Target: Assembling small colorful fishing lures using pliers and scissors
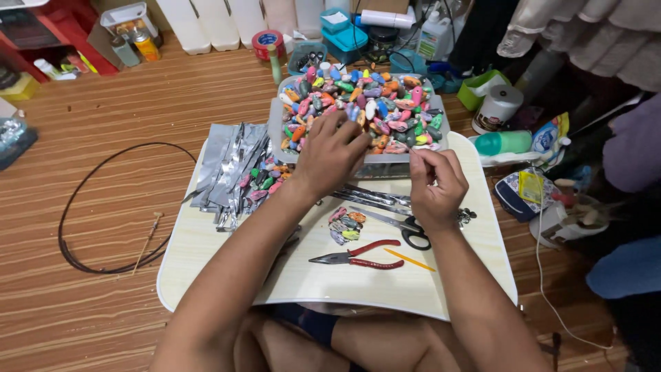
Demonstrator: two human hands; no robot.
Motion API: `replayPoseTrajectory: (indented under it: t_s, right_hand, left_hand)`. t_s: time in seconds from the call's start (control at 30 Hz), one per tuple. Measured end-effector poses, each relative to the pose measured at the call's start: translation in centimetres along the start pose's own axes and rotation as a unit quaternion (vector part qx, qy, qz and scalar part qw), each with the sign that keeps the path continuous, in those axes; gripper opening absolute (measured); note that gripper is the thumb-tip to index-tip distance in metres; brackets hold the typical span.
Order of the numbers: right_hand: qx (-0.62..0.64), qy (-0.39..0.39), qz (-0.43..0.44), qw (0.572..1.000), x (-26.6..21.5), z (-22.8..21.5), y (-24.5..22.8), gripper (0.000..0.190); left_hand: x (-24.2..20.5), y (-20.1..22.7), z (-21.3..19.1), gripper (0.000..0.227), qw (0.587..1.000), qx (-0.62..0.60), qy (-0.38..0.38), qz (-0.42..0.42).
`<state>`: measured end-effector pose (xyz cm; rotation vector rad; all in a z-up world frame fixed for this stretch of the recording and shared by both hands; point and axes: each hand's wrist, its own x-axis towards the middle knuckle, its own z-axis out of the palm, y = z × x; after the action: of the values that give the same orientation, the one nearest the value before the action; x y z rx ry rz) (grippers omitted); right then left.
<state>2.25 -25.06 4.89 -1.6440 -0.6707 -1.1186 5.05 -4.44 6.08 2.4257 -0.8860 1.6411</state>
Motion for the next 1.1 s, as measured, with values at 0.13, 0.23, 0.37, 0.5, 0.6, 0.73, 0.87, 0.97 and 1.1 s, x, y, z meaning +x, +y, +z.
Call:
replayPoseTrajectory:
  t_s: [0.13,0.23,0.37,0.5,0.6,0.73,0.87,0.97,1.1]
  right_hand:
    - [0.009,0.008,0.007,1.0,0.1,0.0,0.0,0.006]
    - [0.012,0.01,0.01,1.0,0.0,-0.1,0.1,0.006]
    - [0.012,0.005,0.004,1.0,-0.1,0.0,0.2,0.008]
    - [0.003,0.003,-0.002,1.0,0.0,0.1,0.1,0.008]
    - [0.008,0.0,-0.004,1.0,-0.1,0.0,0.1,0.008]
    - [0.005,-0.008,0.0,1.0,-0.2,0.1,0.2,0.008]
    - [0.011,-0.014,-0.002,1.0,-0.3,0.2,0.3,0.008]
    - [0.013,-0.017,-0.003,1.0,-0.3,0.2,0.4,0.009]
    - [0.016,-0.014,-0.003,1.0,-0.7,0.4,1.1,0.007]
  left_hand:
    - [-1.3,-0.1,0.8,0.008,0.999,-0.026,-0.02,-0.021]
    - [-2.0,-0.5,1.1,0.007,0.998,-0.015,-0.023,-0.059]
    - [-1.9,-0.4,0.2,0.017,0.994,0.004,-0.056,-0.097]
    - [-2.0,-0.3,0.0,0.017,0.993,0.018,-0.06,-0.1]
    - [-2.8,-0.8,0.4,0.022,0.991,-0.007,-0.062,-0.119]
    - [-2.1,-0.6,-0.8,0.016,0.988,-0.028,-0.04,-0.144]
    - [-2.3,-1.0,-0.6,0.006,0.988,-0.038,-0.014,-0.147]
    - [-2.4,-1.2,-0.4,0.009,0.988,-0.045,-0.004,-0.145]
    - [-2.3,-1.4,-0.7,0.016,0.985,-0.065,-0.012,-0.158]
